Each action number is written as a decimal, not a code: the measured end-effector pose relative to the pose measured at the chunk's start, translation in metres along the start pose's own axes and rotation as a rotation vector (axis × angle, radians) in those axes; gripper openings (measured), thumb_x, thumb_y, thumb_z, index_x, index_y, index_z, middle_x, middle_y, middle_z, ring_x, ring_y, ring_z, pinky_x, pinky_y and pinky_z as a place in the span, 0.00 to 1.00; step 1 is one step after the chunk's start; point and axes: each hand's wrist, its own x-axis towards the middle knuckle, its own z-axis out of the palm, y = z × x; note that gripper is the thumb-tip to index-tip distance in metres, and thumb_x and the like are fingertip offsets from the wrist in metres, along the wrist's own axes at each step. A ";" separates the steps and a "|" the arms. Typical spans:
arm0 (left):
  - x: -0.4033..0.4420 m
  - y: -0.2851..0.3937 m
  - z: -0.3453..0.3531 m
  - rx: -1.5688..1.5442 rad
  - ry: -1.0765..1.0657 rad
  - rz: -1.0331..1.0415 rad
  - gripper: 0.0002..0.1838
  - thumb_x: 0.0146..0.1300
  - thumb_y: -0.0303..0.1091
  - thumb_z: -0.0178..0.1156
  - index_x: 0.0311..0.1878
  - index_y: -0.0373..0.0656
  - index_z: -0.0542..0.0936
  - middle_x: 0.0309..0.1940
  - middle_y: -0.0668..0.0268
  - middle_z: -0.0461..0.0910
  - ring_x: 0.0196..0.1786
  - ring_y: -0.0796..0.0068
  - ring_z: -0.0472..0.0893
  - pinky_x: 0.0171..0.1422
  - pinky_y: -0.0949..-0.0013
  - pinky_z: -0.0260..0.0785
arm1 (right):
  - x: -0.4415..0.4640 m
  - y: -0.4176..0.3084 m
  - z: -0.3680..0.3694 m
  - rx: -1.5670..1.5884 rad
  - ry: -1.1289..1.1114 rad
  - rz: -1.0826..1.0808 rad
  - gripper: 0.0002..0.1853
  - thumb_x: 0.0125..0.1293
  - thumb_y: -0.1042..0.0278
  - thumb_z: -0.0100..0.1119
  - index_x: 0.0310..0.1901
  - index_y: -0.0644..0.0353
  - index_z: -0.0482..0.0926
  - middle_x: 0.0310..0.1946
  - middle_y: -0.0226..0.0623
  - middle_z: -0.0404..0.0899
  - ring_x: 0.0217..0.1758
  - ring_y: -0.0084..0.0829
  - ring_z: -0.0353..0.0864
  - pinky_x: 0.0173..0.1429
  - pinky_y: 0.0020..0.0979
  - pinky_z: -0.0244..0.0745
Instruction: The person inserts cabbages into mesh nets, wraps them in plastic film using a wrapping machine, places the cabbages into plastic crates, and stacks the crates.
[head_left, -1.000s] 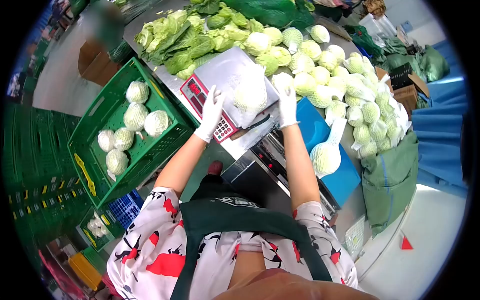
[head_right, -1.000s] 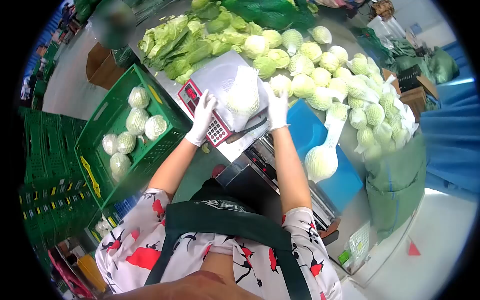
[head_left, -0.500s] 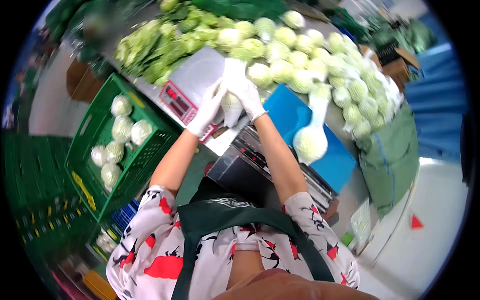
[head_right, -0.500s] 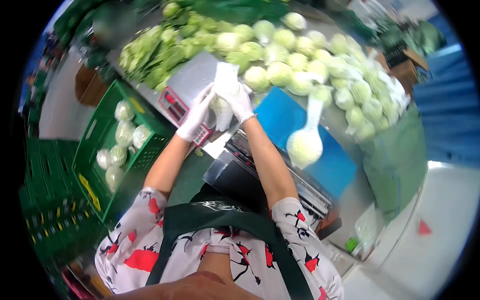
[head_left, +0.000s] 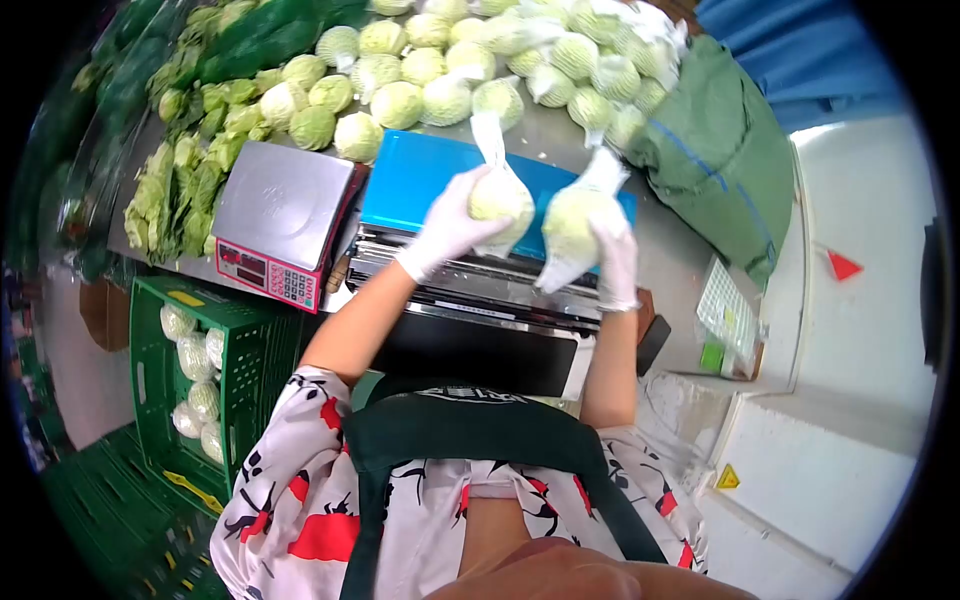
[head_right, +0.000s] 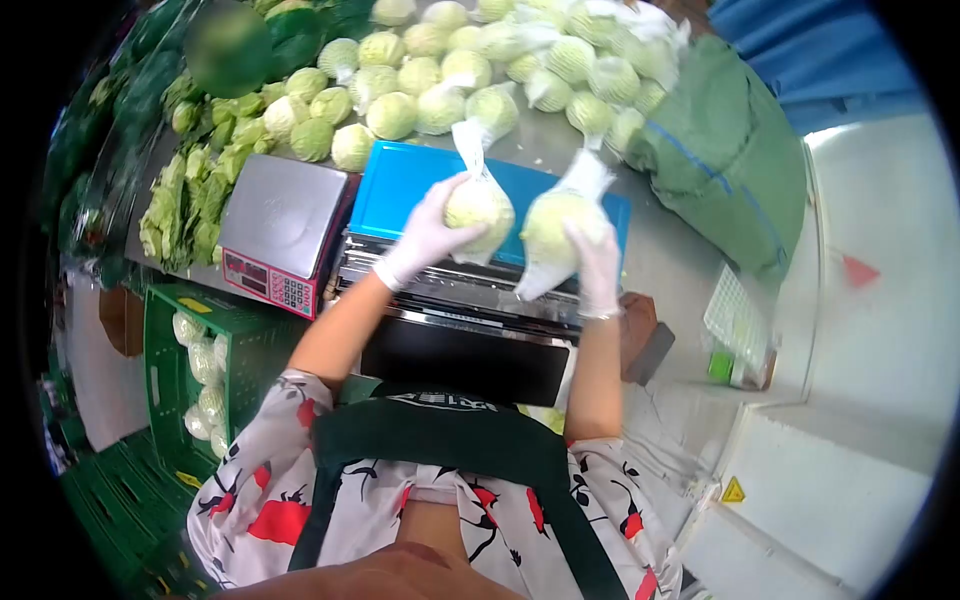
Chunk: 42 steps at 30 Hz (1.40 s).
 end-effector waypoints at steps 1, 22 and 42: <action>0.007 -0.006 -0.010 -0.105 -0.119 0.044 0.46 0.51 0.50 0.75 0.70 0.40 0.68 0.64 0.50 0.72 0.66 0.55 0.73 0.71 0.60 0.65 | -0.009 0.006 0.009 -0.090 0.002 0.006 0.31 0.61 0.65 0.72 0.61 0.72 0.72 0.55 0.40 0.79 0.56 0.29 0.78 0.63 0.30 0.72; -0.128 -0.042 -0.073 0.894 0.123 -0.022 0.41 0.58 0.48 0.69 0.70 0.36 0.68 0.32 0.60 0.80 0.44 0.60 0.76 0.54 0.57 0.64 | -0.114 0.087 -0.023 -1.462 0.469 -0.095 0.37 0.61 0.36 0.60 0.57 0.64 0.76 0.52 0.52 0.76 0.64 0.49 0.70 0.76 0.56 0.48; -0.151 0.057 -0.161 -0.331 -0.506 -0.037 0.07 0.62 0.22 0.64 0.42 0.35 0.88 0.33 0.63 0.84 0.38 0.72 0.78 0.45 0.66 0.71 | -0.180 -0.019 -0.103 -0.010 -0.455 0.004 0.06 0.68 0.79 0.56 0.36 0.72 0.80 0.35 0.37 0.78 0.38 0.27 0.76 0.59 0.31 0.70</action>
